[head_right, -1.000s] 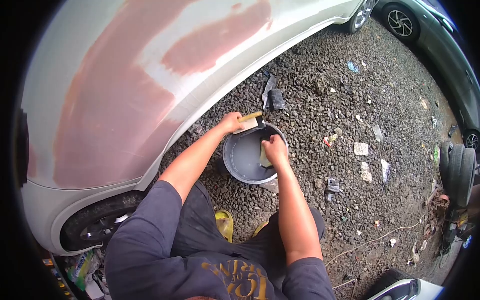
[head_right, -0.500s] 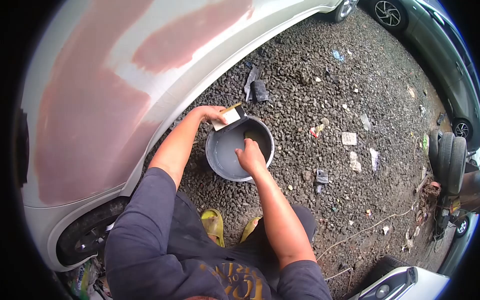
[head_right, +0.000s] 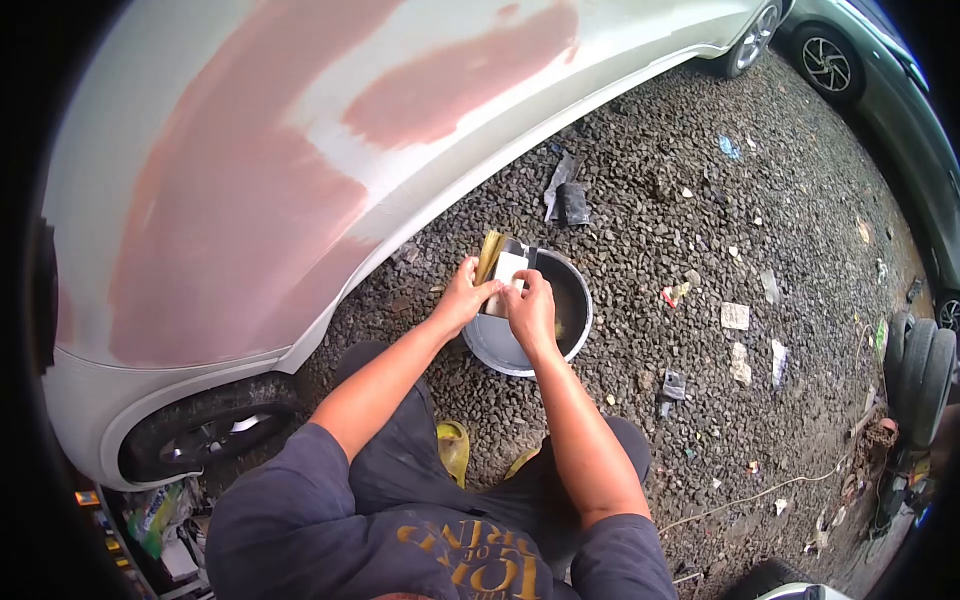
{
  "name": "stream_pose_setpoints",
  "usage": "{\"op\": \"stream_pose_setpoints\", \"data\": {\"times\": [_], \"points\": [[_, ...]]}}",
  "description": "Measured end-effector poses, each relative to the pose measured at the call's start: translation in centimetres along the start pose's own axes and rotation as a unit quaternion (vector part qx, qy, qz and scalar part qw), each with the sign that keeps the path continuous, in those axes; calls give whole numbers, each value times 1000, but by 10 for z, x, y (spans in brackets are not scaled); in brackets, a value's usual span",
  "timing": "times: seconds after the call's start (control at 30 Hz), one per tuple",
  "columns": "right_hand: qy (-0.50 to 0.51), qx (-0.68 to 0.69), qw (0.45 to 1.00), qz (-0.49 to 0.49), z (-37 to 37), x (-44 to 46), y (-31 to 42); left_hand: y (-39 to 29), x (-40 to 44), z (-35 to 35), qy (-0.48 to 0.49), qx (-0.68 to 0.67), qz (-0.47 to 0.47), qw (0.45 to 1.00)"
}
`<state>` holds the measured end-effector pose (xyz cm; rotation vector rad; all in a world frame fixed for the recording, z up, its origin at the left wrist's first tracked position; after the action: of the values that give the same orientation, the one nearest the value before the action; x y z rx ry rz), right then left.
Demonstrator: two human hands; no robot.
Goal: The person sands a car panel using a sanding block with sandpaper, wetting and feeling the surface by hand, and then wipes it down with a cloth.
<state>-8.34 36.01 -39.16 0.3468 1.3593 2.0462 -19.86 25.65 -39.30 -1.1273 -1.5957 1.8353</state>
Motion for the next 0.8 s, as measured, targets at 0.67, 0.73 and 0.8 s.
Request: {"op": "stream_pose_setpoints", "data": {"times": [0.67, 0.73, 0.8], "points": [[25, -74, 996, 53, 20, -24, 35, -7, -10, 8, 28, -155, -2, 988], [20, -88, 995, 41, 22, -23, 33, -17, -14, 1, 47, -172, 8, 984], [25, 39, 999, -10, 20, -18, 21, -22, -16, -4, 75, -151, -11, 986]]}}
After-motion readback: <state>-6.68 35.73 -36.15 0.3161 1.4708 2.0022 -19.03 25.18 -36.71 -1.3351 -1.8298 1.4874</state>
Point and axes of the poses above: each hand's wrist, its own x-axis towards the middle knuckle, its own z-axis out of the back of the hand, y = z × x, the point moved 1 cm from there along x, towards the middle knuckle, and after that the axes turned 8 degrees about y, right-handed, at the moved point
